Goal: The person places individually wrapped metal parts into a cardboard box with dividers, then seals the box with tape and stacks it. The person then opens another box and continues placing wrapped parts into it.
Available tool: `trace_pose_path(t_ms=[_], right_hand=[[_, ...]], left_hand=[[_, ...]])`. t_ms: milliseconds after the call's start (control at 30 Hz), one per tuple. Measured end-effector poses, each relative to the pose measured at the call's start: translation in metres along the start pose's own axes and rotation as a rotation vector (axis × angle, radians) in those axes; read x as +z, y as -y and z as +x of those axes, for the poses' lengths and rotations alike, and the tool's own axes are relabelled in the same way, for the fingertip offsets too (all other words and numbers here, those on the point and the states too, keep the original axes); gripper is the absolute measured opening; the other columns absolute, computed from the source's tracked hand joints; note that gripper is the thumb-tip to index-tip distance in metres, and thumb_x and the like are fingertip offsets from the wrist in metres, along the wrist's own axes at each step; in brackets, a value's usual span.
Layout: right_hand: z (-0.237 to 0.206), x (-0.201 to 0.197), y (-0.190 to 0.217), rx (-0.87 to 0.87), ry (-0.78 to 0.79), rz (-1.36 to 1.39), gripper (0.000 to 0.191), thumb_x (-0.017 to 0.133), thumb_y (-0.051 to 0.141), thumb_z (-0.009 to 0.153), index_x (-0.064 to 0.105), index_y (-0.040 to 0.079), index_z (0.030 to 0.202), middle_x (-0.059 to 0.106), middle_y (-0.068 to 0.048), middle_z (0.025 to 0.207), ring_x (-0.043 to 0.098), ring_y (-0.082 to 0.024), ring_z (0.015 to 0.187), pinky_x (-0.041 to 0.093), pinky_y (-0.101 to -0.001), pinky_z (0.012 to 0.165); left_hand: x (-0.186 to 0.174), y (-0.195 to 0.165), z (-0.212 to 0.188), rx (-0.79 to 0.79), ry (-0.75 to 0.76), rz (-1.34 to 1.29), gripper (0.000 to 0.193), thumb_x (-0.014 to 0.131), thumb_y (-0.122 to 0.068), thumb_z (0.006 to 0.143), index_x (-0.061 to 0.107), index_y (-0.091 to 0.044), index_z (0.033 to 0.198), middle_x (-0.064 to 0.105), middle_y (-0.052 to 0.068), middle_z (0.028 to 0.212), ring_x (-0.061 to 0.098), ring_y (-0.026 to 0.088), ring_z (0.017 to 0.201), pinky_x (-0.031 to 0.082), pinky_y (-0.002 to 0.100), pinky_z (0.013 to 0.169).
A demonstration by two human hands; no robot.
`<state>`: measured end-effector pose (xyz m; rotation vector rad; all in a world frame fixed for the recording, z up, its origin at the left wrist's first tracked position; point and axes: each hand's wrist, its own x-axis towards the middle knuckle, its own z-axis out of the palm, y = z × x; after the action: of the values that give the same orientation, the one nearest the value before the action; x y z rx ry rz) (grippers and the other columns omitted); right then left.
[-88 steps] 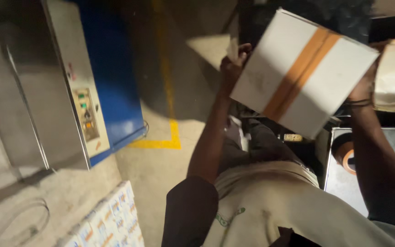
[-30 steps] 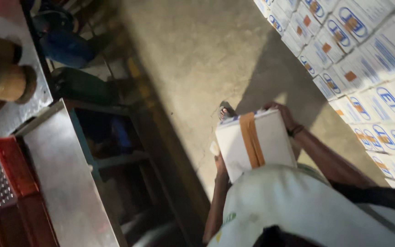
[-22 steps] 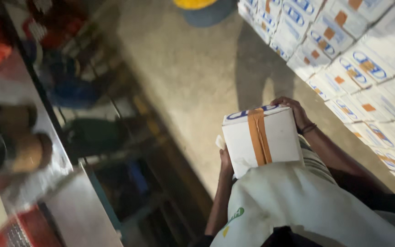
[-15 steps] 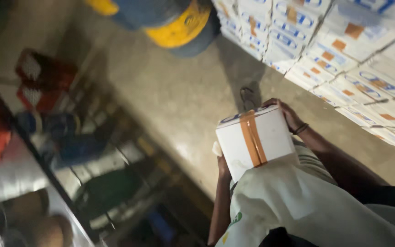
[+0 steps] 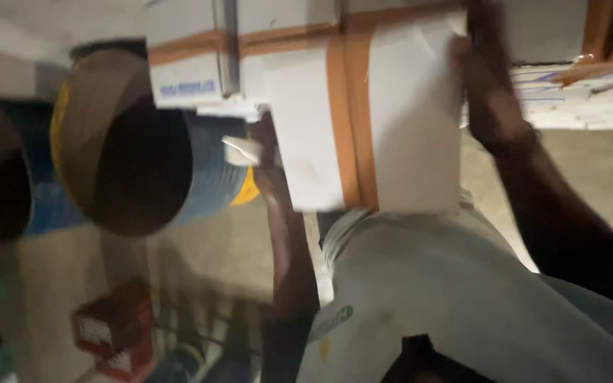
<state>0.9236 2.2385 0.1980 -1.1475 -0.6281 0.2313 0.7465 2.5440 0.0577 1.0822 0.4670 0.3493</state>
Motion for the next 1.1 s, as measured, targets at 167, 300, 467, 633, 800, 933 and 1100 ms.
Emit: trace_pose_path(t_ms=[167,300,467,633,800,933,1100], right_hand=[[-0.095,0.01,0.033,-0.064,-0.448,-0.409,0.056,0.067,0.003,0.098,0.041,0.009,0.147,0.05,-0.005,0.147,0.061,-0.017,0.124,0.052,-0.0309,0.108],[-0.148,0.032,-0.062,0.494,-0.68,-0.522,0.022,0.064,0.012,0.112,0.062,-0.005,0.127,0.071,-0.013,0.109,0.068,-0.017,0.104,0.057,-0.0326,0.093],[-0.149,0.058,-0.123,0.805,-0.431,-0.405,0.058,0.065,0.014,0.096,0.046,0.001,0.148,0.066,-0.015,0.133,0.063,-0.022,0.121,0.053,-0.0352,0.102],[-0.067,0.083,-0.099,0.362,-0.642,0.167,0.07,0.064,0.013,0.096,0.031,0.0,0.156,0.046,-0.015,0.156,0.051,-0.024,0.139,0.044,-0.0375,0.115],[-0.06,0.05,-0.085,0.292,-0.388,0.094,0.074,0.07,0.011,0.092,0.033,-0.001,0.156,0.048,-0.019,0.156,0.048,-0.025,0.141,0.043,-0.0392,0.114],[-0.188,-0.059,-0.077,0.601,-0.66,-0.256,0.063,0.069,0.022,0.092,0.047,0.006,0.15,0.065,-0.017,0.139,0.066,-0.027,0.123,0.051,-0.0397,0.104],[-0.407,-0.093,-0.08,1.505,-0.836,-0.882,0.053,0.066,0.024,0.09,0.058,0.01,0.14,0.073,-0.019,0.123,0.072,-0.034,0.112,0.056,-0.0443,0.097]], left_hand=[[0.114,-0.013,0.171,0.099,0.212,-0.038,0.041,0.051,-0.022,0.111,0.058,0.001,0.144,0.065,0.016,0.133,0.063,0.02,0.112,0.052,0.034,0.095],[0.132,-0.002,0.198,0.107,0.011,0.371,0.038,0.046,-0.027,0.111,0.066,0.0,0.129,0.074,0.018,0.117,0.072,0.023,0.099,0.058,0.036,0.086],[0.104,-0.005,0.174,0.356,0.11,0.284,0.036,0.047,-0.025,0.112,0.061,0.0,0.135,0.067,0.015,0.124,0.066,0.023,0.107,0.053,0.037,0.095],[0.031,-0.038,0.1,0.453,0.28,0.651,0.038,0.049,-0.022,0.11,0.063,-0.001,0.138,0.066,0.014,0.11,0.065,0.023,0.09,0.054,0.035,0.085],[0.062,-0.028,0.053,-0.187,1.259,0.612,0.041,0.05,-0.014,0.097,0.075,-0.006,0.128,0.067,0.013,0.09,0.063,0.026,0.074,0.052,0.036,0.069],[0.155,0.017,0.029,0.277,1.663,0.873,0.038,0.062,-0.008,0.087,0.069,-0.014,0.124,0.074,0.015,0.106,0.072,0.034,0.095,0.058,0.041,0.081],[0.256,0.123,-0.011,0.257,1.818,0.938,0.037,0.065,-0.009,0.089,0.068,-0.007,0.126,0.069,0.021,0.105,0.067,0.035,0.088,0.054,0.043,0.075]])
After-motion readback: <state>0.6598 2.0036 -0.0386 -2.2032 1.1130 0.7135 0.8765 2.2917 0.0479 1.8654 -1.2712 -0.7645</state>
